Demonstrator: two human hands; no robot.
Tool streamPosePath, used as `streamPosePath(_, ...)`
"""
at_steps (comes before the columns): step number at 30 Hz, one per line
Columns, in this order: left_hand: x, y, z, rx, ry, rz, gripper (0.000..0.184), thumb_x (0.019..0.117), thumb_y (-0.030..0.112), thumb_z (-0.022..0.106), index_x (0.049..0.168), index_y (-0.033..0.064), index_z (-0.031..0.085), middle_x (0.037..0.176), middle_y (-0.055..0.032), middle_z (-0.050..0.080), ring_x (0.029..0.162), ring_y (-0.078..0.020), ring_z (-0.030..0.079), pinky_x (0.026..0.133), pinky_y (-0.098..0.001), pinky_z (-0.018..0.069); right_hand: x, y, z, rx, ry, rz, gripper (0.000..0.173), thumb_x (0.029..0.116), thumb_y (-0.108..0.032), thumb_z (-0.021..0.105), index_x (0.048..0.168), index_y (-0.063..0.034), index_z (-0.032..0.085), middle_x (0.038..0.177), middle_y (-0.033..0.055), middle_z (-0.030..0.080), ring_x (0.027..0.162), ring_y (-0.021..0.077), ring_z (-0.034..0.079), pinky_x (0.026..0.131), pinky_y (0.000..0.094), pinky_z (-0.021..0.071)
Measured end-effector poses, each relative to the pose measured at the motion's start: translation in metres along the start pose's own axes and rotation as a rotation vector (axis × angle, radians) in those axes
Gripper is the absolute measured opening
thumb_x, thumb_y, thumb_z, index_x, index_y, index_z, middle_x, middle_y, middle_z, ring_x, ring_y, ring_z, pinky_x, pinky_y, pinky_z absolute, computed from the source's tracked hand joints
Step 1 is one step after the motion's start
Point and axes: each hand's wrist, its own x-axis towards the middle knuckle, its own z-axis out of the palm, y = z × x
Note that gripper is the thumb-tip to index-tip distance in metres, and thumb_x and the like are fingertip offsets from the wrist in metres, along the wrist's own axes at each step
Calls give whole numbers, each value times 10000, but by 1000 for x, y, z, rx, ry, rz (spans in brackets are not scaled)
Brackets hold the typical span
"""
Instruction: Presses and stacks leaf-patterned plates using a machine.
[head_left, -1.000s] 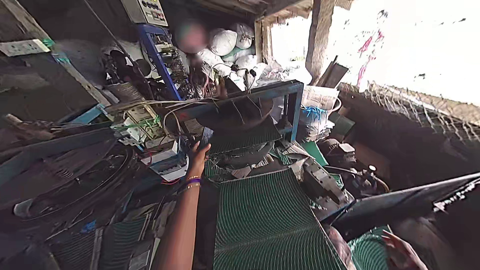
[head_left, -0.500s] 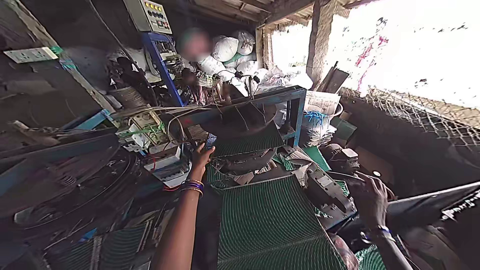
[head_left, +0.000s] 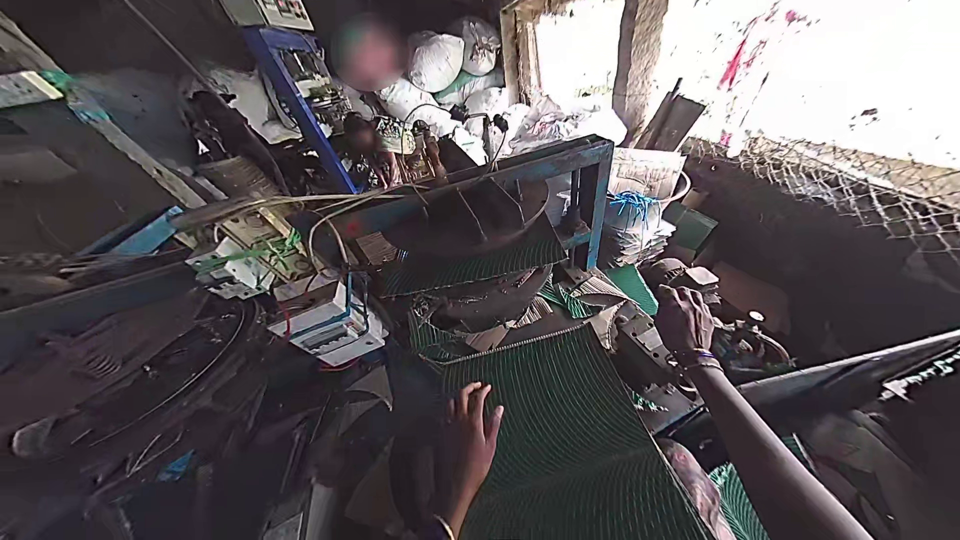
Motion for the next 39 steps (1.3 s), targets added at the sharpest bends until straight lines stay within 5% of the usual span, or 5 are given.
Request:
streamPosePath(24,6,3,0,0,-30,-23,491,998,516,480,1335,213,669,1435,-64,573,1290,-320,541,1051,-548,427,1,3,1,65,101,-108,307,972,-42,552,1239,-33,703,1223,267,669,1227,451,604,986,599,492)
streamPosePath(28,5,4,-2,-69,-62,-52,480,995,484,520,1338,182,668,1444,-102,564,1317,-363,521,1072,-583,408,-22,11,-21,254,156,59,321,992,-60,543,1277,-41,691,1319,273,631,1292,455,563,1050,617,456)
streamPosePath(30,6,3,-3,-93,-64,-69,481,985,499,539,1334,194,671,1451,-88,561,1329,-345,512,1095,-573,391,-59,28,-32,457,301,179,280,991,-32,534,1214,35,689,1286,270,654,1245,411,612,1052,574,480)
streamPosePath(33,9,-3,1,-235,-13,-53,477,953,514,572,1255,174,717,1386,-84,606,1308,-314,534,1124,-561,377,-106,57,-26,592,466,224,188,933,50,545,1034,89,700,1077,272,717,1011,391,697,902,562,529)
streamPosePath(39,-1,-19,-26,-613,85,-81,436,962,387,596,1228,60,709,1255,-134,667,1214,-266,597,1004,-466,499,-115,65,-29,489,437,161,219,920,23,543,1020,41,737,1091,282,695,1056,490,636,938,662,441)
